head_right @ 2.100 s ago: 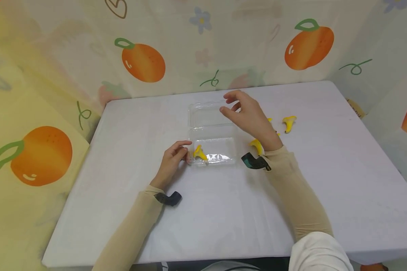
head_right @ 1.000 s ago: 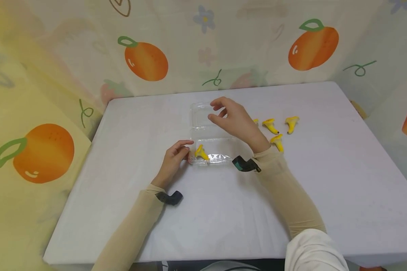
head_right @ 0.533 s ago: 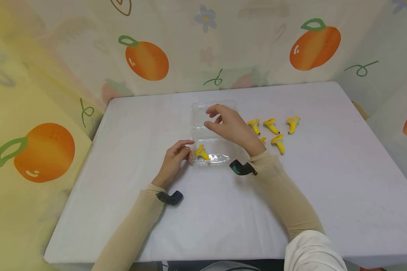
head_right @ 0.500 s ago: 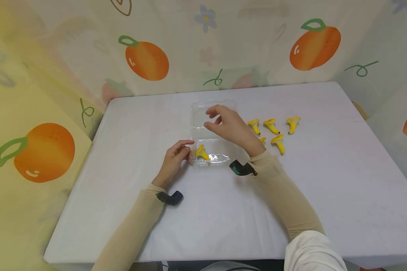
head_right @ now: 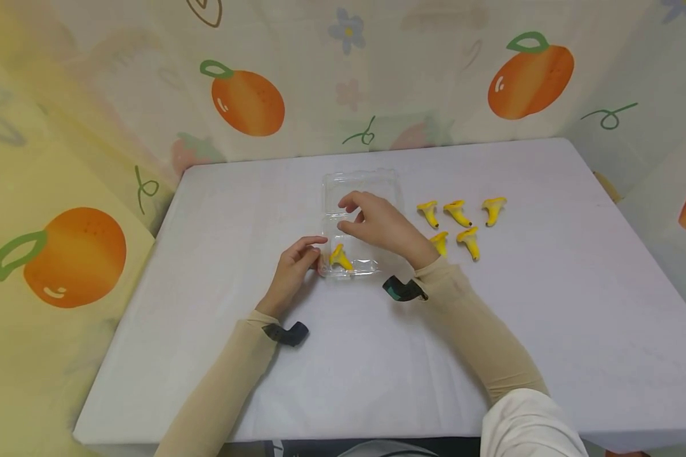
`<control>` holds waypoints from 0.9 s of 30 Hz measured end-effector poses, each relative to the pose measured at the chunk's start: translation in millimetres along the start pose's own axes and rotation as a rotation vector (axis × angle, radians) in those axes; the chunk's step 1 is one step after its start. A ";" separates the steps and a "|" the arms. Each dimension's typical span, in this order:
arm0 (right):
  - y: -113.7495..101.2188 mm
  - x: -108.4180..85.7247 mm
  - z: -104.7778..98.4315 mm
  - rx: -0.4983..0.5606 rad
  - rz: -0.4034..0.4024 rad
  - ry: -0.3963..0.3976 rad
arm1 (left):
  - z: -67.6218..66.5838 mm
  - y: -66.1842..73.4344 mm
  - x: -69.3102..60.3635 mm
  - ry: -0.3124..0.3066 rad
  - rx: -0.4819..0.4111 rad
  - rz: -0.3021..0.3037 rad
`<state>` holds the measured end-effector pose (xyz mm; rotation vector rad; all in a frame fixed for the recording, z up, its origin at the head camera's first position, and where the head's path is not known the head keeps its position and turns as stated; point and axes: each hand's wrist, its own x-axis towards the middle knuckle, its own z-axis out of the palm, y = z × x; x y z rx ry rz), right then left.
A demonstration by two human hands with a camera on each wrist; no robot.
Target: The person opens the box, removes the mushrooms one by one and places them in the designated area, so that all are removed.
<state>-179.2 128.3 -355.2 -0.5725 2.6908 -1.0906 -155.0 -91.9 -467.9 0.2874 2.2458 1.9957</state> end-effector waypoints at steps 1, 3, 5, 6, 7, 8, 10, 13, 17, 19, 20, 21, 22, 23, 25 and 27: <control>0.6 0.4 1.4 -0.006 -0.002 -0.015 | 0.0 -0.6 0.0 0.003 0.000 0.005; 0.5 0.5 3.8 -0.019 -0.012 -0.039 | 0.3 -0.7 -0.2 0.004 0.005 0.015; 0.7 0.5 6.4 -0.029 -0.025 -0.058 | 0.5 -0.7 -0.4 0.007 0.012 0.021; 1.4 0.9 7.8 -0.036 -0.028 -0.065 | 0.6 -0.7 -0.5 0.007 0.015 0.022; 2.4 1.4 9.4 -0.039 -0.032 -0.075 | 0.7 -1.0 -0.4 0.007 0.020 0.022; 2.9 1.5 10.8 -0.041 -0.038 -0.083 | 0.7 -1.0 -0.4 0.008 0.024 0.021; 3.6 1.7 13.5 -0.041 -0.041 -0.101 | 0.7 -1.3 -0.2 0.008 0.026 0.018; 5.4 2.7 17.8 -0.050 -0.050 -0.124 | 0.8 -2.2 0.5 0.007 0.020 0.019; 7.2 4.6 23.5 -0.065 -0.058 -0.145 | 0.6 -2.8 1.0 0.009 0.009 0.030; 8.5 5.8 26.2 -0.069 -0.055 -0.155 | 0.6 -3.1 1.2 0.008 0.004 0.033; 9.1 6.4 27.4 -0.076 -0.052 -0.159 | 0.5 -3.1 1.2 0.008 0.000 0.035; 9.8 6.9 28.6 -0.082 -0.050 -0.162 | 0.4 -3.2 1.3 0.006 -0.002 0.035; 10.5 7.4 29.5 -0.084 -0.049 -0.164 | 0.4 -3.3 1.4 0.005 -0.005 0.035; 11.4 7.9 30.5 -0.088 -0.048 -0.165 | 0.3 -3.3 1.3 0.004 -0.006 0.035; 12.7 8.4 31.8 -0.093 -0.049 -0.164 | 0.2 -3.6 1.5 0.002 -0.005 0.033; 14.0 8.8 32.9 -0.093 -0.050 -0.162 | 0.2 -3.5 1.5 0.003 0.000 0.032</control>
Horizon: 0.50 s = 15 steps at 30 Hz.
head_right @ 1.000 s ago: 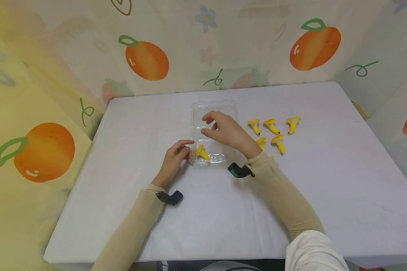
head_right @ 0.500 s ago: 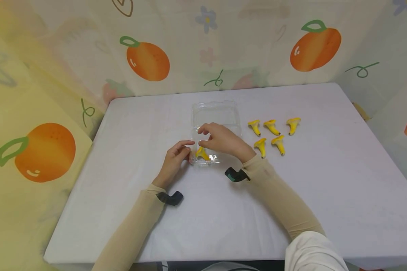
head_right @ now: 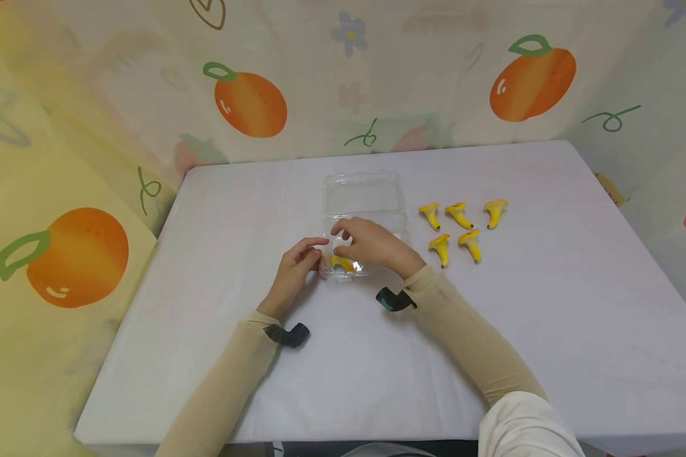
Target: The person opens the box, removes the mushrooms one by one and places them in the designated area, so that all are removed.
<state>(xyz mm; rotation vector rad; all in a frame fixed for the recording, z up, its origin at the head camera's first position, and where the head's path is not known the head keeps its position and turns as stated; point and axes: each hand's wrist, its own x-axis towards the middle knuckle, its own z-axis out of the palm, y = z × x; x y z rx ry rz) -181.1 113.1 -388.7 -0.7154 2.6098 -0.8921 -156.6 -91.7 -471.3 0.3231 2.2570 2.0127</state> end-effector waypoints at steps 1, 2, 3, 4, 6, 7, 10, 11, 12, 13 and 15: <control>0.4 0.0 0.5 0.003 0.001 0.000 | 0.0 -0.1 0.0 0.001 0.001 0.000; 0.9 0.1 1.0 0.003 0.002 0.000 | 0.0 0.0 -0.1 0.002 0.003 0.001; 1.1 0.0 1.3 0.005 0.005 -0.002 | 0.1 0.0 -0.1 0.003 0.004 0.001; 1.2 -0.2 1.7 0.005 0.006 -0.004 | 0.1 0.2 -0.1 0.004 0.007 0.001; 0.9 -0.6 2.1 0.010 0.012 -0.010 | 0.2 0.5 -0.3 0.004 0.011 0.001; 0.7 -0.8 2.2 0.011 0.013 -0.013 | 0.1 0.4 -0.2 0.005 0.011 0.001; -0.4 -1.2 2.7 0.016 0.010 -0.020 | 0.0 0.8 -0.6 0.001 0.009 -0.005; -0.9 -1.2 2.9 0.018 0.008 -0.020 | -0.2 1.0 -0.8 -0.001 0.007 -0.006; -1.2 -1.0 3.2 0.020 0.006 -0.022 | -0.3 1.2 -0.9 -0.001 0.006 -0.008; -1.5 -0.9 3.6 0.020 0.003 -0.024 | -0.4 1.3 -1.1 -0.003 0.001 -0.008; -2.2 -0.4 4.7 0.021 0.000 -0.027 | -0.6 1.9 -1.4 -0.007 -0.005 -0.007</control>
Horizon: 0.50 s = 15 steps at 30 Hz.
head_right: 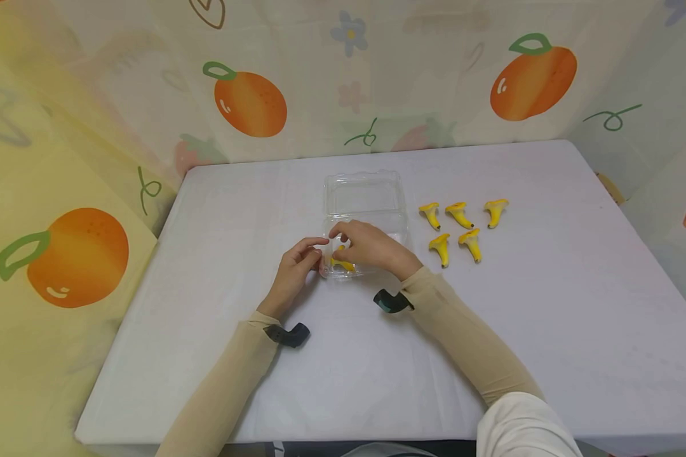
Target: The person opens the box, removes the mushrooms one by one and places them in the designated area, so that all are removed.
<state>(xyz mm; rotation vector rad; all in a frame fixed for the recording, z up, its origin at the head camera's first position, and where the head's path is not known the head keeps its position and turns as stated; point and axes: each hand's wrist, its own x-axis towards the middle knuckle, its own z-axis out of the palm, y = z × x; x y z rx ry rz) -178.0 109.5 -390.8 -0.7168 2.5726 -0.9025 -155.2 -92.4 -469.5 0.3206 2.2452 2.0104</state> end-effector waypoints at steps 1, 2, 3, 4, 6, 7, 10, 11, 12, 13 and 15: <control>-0.2 0.1 0.5 -0.001 0.002 -0.004 | 0.1 0.2 0.0 0.000 -0.001 0.001; -0.1 0.1 1.2 -0.005 0.001 -0.007 | 0.4 0.3 0.0 0.000 -0.004 0.002; 0.2 0.2 1.8 -0.006 0.000 -0.010 | 0.7 0.3 0.1 -0.001 -0.006 0.003; 0.2 0.0 2.3 -0.008 0.002 -0.013 | 0.9 0.4 0.1 -0.001 -0.008 0.003; 0.3 -0.1 3.2 -0.010 0.003 -0.018 | 1.3 0.1 0.2 0.001 -0.009 0.005; 0.5 -0.3 3.5 -0.010 0.002 -0.020 | 1.4 0.0 0.2 0.003 -0.009 0.004; 0.8 -0.6 4.1 -0.004 0.001 -0.022 | 1.2 -0.6 0.3 0.005 -0.006 0.006; 1.2 -0.5 4.3 -0.003 -0.001 -0.023 | 1.0 -0.7 0.3 0.005 -0.004 0.006; 1.6 -0.3 4.6 -0.004 -0.001 -0.025 | 0.8 -0.6 0.3 0.005 -0.006 0.007; 1.9 -0.3 4.8 -0.006 0.000 -0.027 | 0.5 -0.6 0.3 0.004 -0.006 0.006; 2.8 0.1 5.1 -0.006 0.006 -0.031 | -0.1 -0.3 0.2 0.002 -0.005 0.004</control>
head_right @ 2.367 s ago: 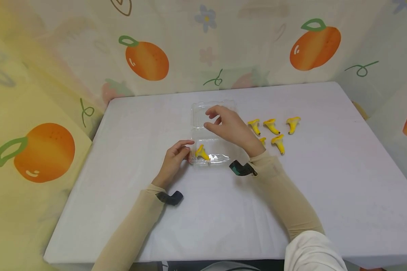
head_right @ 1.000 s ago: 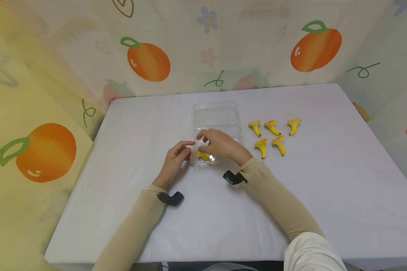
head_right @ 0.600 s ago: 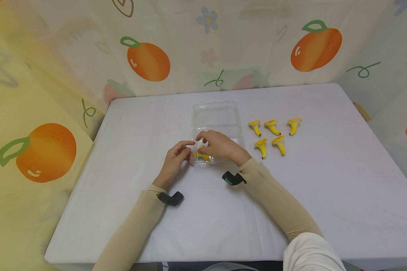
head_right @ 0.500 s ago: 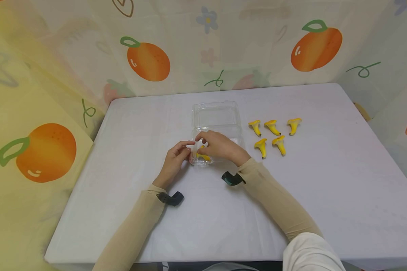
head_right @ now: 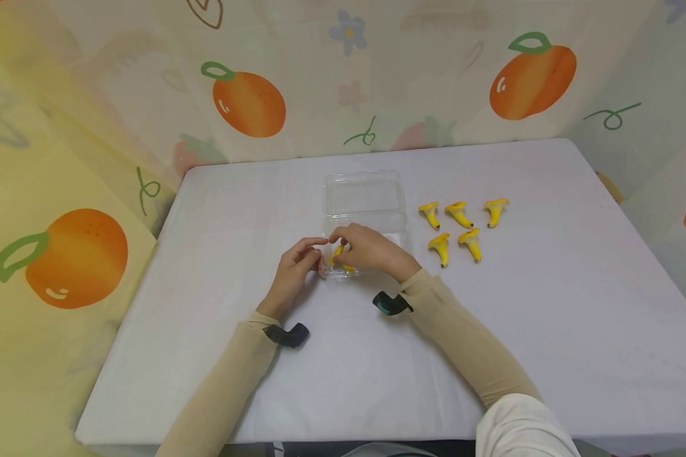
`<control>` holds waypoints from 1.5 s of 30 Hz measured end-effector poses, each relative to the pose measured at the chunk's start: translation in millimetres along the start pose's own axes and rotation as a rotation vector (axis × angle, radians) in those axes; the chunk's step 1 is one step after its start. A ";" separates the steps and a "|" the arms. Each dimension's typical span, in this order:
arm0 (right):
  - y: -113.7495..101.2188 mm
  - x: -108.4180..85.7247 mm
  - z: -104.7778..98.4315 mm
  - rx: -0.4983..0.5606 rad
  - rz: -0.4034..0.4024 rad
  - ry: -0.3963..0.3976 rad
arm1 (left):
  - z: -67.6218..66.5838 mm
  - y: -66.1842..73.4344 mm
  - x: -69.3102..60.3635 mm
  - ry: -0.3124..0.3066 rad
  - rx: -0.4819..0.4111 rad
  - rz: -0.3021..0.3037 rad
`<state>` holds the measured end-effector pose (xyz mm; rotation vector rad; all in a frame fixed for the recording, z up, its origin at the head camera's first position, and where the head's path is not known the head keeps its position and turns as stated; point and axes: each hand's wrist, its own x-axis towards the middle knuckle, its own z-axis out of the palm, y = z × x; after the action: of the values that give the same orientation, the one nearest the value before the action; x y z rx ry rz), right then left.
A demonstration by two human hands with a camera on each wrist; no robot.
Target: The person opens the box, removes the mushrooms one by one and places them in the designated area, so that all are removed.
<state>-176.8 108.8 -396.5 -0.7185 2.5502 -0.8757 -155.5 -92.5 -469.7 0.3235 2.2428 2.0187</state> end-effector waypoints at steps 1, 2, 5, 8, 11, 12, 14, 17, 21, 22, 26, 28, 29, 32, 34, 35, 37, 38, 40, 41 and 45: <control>0.5 0.3 0.2 -0.001 0.002 -0.002 | -0.2 0.0 0.0 0.001 0.001 0.000; 1.0 0.5 0.4 -0.001 0.005 -0.004 | -0.5 0.0 -0.1 0.000 0.001 0.002; 2.0 1.6 1.6 0.000 0.012 -0.008 | -1.1 -0.4 -0.1 0.000 0.003 0.004; 2.7 2.4 3.7 0.005 0.020 -0.023 | -2.0 -0.6 -0.5 -0.001 0.007 0.004; 3.7 3.3 6.0 -0.003 0.023 -0.031 | -2.9 0.6 -1.0 -0.005 0.009 0.001; 3.5 3.3 6.4 -0.004 0.027 -0.033 | -3.0 1.2 -1.2 -0.006 0.009 0.001; 3.0 3.1 6.8 -0.010 0.029 -0.035 | -2.9 2.0 -1.2 -0.008 0.007 0.004; 2.2 2.1 7.1 -0.022 0.034 -0.042 | -2.0 2.0 -1.3 -0.009 0.007 0.009; 1.4 0.7 7.6 -0.033 0.043 -0.048 | -0.2 0.6 -0.8 -0.002 0.005 0.012; 1.0 0.3 7.6 -0.035 0.045 -0.048 | -0.1 0.4 -0.8 0.001 0.007 0.010; 0.5 -0.6 8.1 -0.043 0.047 -0.047 | -0.4 0.9 -1.0 0.010 0.013 -0.005; 0.7 -0.6 8.6 -0.047 0.046 -0.047 | -1.0 1.5 -0.9 0.004 0.013 -0.016; 1.0 -0.4 8.9 -0.049 0.043 -0.046 | -1.2 1.9 -0.8 0.000 0.013 -0.022; 2.5 0.3 9.4 -0.049 0.048 -0.039 | -1.7 4.2 -0.3 -0.009 0.008 -0.032; 3.4 0.8 9.4 -0.052 0.048 -0.031 | -1.2 10.1 -1.8 -0.015 0.007 -0.036; 4.2 1.1 9.4 -0.053 0.051 -0.029 | -0.9 13.9 -3.2 -0.016 0.007 -0.035; 5.8 1.9 9.7 -0.056 0.051 -0.025 | 0.0 22.1 -6.3 -0.018 0.005 -0.036; 6.7 2.4 9.9 -0.058 0.050 -0.025 | 0.6 26.4 -8.0 -0.018 0.007 -0.035; 8.6 3.5 10.3 -0.058 0.050 -0.028 | 1.8 32.7 -10.8 -0.015 0.010 -0.031; 9.7 4.1 10.3 -0.061 0.049 -0.027 | 2.1 33.2 -11.1 -0.013 0.008 -0.029; 13.8 5.8 9.2 -0.061 0.054 -0.009 | 2.7 28.7 -8.9 -0.005 0.005 -0.022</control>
<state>-182.0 110.6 -413.2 -0.6665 2.5860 -0.7784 -143.8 -89.2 -442.1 0.3027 2.2394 1.9999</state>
